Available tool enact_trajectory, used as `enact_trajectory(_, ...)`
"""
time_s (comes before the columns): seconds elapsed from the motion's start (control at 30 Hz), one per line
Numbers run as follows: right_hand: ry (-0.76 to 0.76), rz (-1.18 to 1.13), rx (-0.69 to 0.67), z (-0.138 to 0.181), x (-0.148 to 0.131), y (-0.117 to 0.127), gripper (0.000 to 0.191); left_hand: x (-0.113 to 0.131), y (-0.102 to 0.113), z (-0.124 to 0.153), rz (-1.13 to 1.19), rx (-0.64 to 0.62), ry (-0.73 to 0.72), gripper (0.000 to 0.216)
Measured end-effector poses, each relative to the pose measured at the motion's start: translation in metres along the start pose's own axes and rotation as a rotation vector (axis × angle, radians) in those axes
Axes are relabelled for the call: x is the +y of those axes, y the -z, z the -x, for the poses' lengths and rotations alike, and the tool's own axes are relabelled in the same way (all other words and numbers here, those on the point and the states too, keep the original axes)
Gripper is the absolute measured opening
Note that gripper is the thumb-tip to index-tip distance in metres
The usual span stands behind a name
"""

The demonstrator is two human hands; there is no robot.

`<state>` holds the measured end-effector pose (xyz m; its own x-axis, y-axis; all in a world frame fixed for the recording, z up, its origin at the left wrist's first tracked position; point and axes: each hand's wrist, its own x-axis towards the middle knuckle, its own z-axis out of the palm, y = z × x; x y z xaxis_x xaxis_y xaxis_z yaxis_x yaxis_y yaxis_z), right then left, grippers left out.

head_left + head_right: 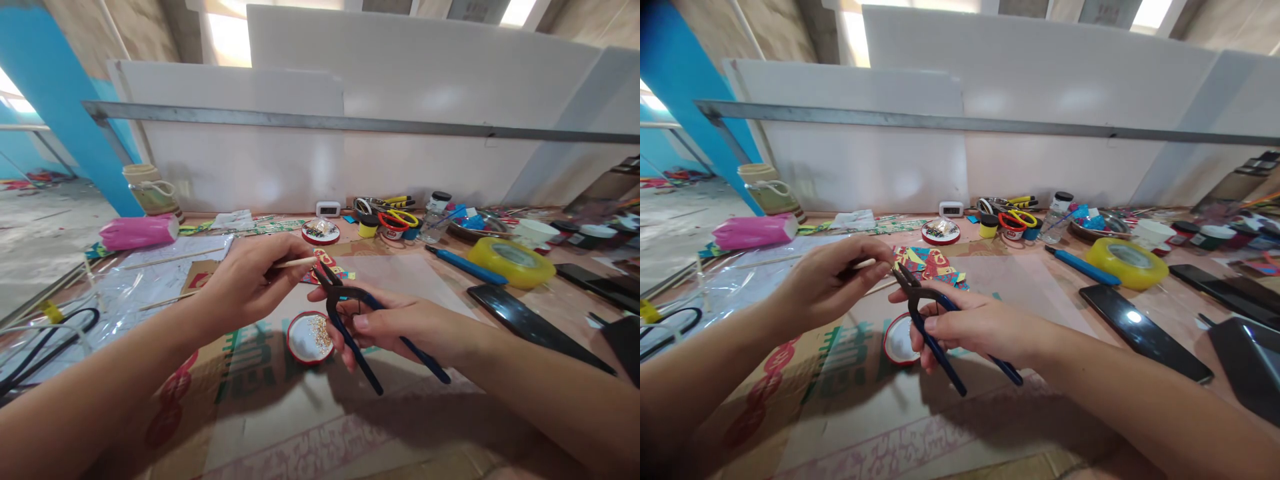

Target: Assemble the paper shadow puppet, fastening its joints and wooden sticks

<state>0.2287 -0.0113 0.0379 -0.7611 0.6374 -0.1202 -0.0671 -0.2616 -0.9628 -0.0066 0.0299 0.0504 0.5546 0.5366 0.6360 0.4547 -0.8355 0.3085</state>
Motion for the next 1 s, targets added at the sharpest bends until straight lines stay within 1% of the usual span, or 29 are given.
enact_trajectory(0.37, 0.019, -0.01, 0.009, 0.001, 0.001, 0.001, 0.044, -0.002, -0.004, 0.0, 0.042, 0.033, 0.008, 0.015)
enact_trajectory(0.53, 0.003, -0.064, -0.041, 0.001, 0.002, 0.003, 0.044, -0.002, -0.005, -0.001, 0.033, 0.058, -0.02, 0.015)
enact_trajectory(0.67, -0.019, -0.101, -0.062, 0.002, 0.001, 0.003, 0.043, -0.002, -0.006, -0.001, 0.036, 0.103, -0.093, 0.01)
enact_trajectory(0.77, -0.033, -0.093, -0.039, 0.003, 0.0, 0.002, 0.042, -0.005, -0.009, 0.003, -0.021, 0.132, -0.163, 0.015)
enact_trajectory(0.9, -0.029, -0.073, -0.041, 0.004, 0.001, 0.002, 0.041, -0.01, -0.014, 0.01, -0.111, 0.171, -0.216, 0.016)
enact_trajectory(1.0, -0.038, -0.073, -0.06, 0.004, 0.0, 0.003, 0.042, -0.011, -0.014, 0.011, -0.121, 0.177, -0.232, 0.015)
